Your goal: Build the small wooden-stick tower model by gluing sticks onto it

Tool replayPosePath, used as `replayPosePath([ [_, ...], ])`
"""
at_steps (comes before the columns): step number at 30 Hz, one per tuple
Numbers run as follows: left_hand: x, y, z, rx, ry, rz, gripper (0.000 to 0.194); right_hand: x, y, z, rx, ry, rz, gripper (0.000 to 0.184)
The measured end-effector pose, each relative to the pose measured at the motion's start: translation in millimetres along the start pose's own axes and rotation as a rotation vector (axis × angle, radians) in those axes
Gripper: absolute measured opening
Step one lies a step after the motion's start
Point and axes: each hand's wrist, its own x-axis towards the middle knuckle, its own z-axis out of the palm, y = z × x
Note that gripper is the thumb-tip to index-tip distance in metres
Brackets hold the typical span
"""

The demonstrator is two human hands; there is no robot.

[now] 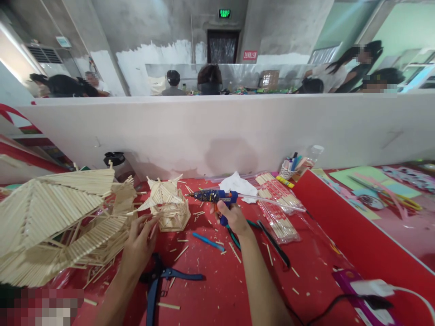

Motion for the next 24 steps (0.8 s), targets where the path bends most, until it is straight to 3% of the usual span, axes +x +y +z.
replayPosePath([
  [18, 12.7, 0.6, 3.7, 0.135, -0.093, -0.042, 0.017, -1.9, -4.9, 3.7, 0.019, -0.049, 0.009, 0.058],
  [24, 18.6, 10.6, -5.9, 0.061, -0.003, 0.085, 0.014, -1.3, -3.5, 1.4, -0.019, -0.062, 0.005, 0.059],
])
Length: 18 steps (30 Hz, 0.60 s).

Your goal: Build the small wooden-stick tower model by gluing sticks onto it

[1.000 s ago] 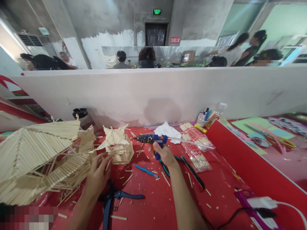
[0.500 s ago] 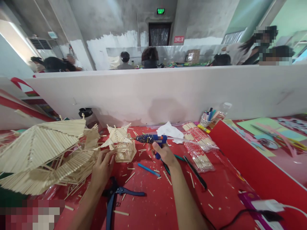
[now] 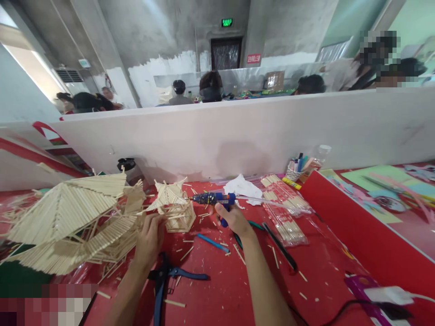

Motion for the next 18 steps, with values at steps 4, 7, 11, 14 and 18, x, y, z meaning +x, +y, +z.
replayPosePath([
  [4, -9.6, -3.5, -6.1, -0.107, -0.058, 0.163, 0.012, 0.1, 5.7, -5.0, -0.013, -0.021, -0.01, 0.057],
  [7, -15.7, -9.9, -4.8, -0.076, -0.002, 0.066, 0.014, -0.3, 7.5, -6.3, -0.04, -0.048, -0.001, 0.057],
  [11, -12.0, -13.8, -1.4, -0.031, 0.078, -0.101, 0.019, -1.7, 2.5, -2.8, -0.081, -0.071, 0.024, 0.06],
  [14, -6.4, -11.9, 0.4, -0.01, 0.044, -0.088, 0.021, -2.4, -2.1, 0.1, -0.097, -0.085, 0.032, 0.061],
  [18, -4.6, -8.7, 3.7, 0.014, -0.046, -0.043, 0.025, -2.0, -1.9, -0.3, -0.129, -0.108, 0.032, 0.059],
])
